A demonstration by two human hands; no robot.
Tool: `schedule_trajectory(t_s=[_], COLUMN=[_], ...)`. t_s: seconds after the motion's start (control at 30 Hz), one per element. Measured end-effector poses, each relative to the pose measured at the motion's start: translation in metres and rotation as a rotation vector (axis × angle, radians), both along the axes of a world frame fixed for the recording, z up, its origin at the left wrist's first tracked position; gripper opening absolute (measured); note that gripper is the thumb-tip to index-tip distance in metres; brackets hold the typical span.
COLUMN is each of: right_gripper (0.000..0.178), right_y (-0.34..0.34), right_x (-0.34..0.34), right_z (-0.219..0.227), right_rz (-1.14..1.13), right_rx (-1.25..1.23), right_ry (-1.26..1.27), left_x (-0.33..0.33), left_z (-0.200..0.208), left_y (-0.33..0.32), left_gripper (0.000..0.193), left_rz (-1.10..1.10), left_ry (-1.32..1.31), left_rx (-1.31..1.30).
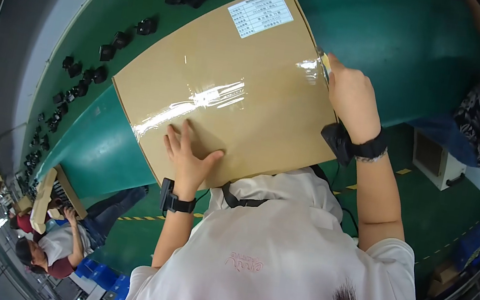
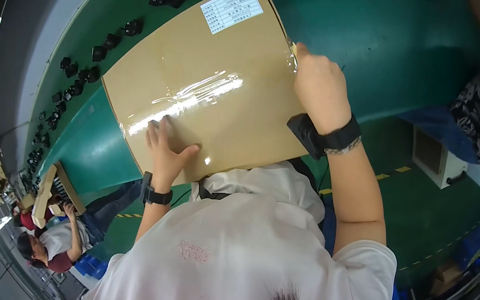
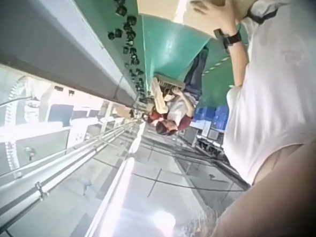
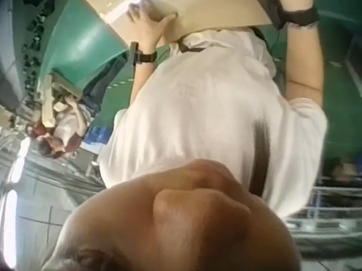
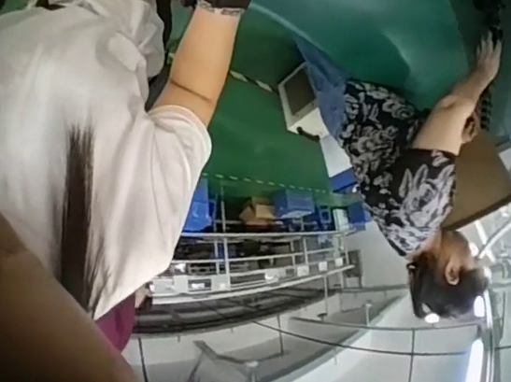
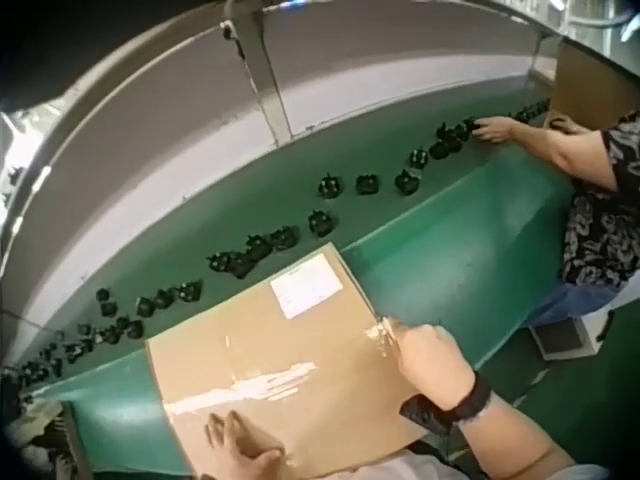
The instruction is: The person picks up power adapters from a table to inspect them and press their prongs before using a utility knife to open a cardboard box. They then continue inspecting and pressing the prongs of the power adapters found inside the box.
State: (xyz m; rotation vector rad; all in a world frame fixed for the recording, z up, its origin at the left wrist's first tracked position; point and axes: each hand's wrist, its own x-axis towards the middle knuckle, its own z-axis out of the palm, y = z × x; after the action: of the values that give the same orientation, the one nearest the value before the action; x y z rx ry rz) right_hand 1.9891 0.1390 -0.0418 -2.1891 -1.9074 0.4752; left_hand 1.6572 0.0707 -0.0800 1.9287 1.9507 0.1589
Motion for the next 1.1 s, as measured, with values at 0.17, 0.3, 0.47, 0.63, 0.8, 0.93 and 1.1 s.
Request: schedule_trajectory(t_s=[0.17, 0.3, 0.47, 0.63, 0.8, 0.93, 1.1], right_gripper=[0.03, 0.023, 0.013, 0.01, 0.02, 0.033, 0.039], right_y=[-0.006, 0.001, -0.003, -0.06, -0.086, -0.052, -0.02], right_x=[-0.008, -0.014, -0.004, 0.017, 0.012, 0.004, -0.055], right_z=[0.011, 0.018, 0.011, -0.002, 0.048, 0.075, 0.023], right_rz=[0.008, 0.042, 0.123, 0.181, 0.108, 0.305, 0.355], right_rx=[-0.083, -0.117, -0.145, -0.342, -0.413, -0.127, -0.133], right_ry=[-0.136, -0.307, -0.356, -0.43, -0.394, -0.245, 0.238], left_x=[0.009, 0.022, 0.033, 0.042, 0.038, 0.005, -0.062], left_z=[-0.003, -0.006, -0.008, -0.009, -0.01, -0.019, -0.042], left_y=[-0.005, -0.007, -0.006, -0.005, -0.013, -0.042, -0.095], left_gripper=[0.101, 0.102, 0.101, 0.097, 0.091, 0.086, 0.073], left_rz=[0.048, 0.057, 0.092, 0.091, 0.12, 0.392, 0.807], left_ry=[-0.082, -0.075, -0.104, -0.104, -0.122, -0.04, -0.271], left_rx=[-0.044, -0.04, -0.058, -0.046, 0.029, 0.206, 0.199])
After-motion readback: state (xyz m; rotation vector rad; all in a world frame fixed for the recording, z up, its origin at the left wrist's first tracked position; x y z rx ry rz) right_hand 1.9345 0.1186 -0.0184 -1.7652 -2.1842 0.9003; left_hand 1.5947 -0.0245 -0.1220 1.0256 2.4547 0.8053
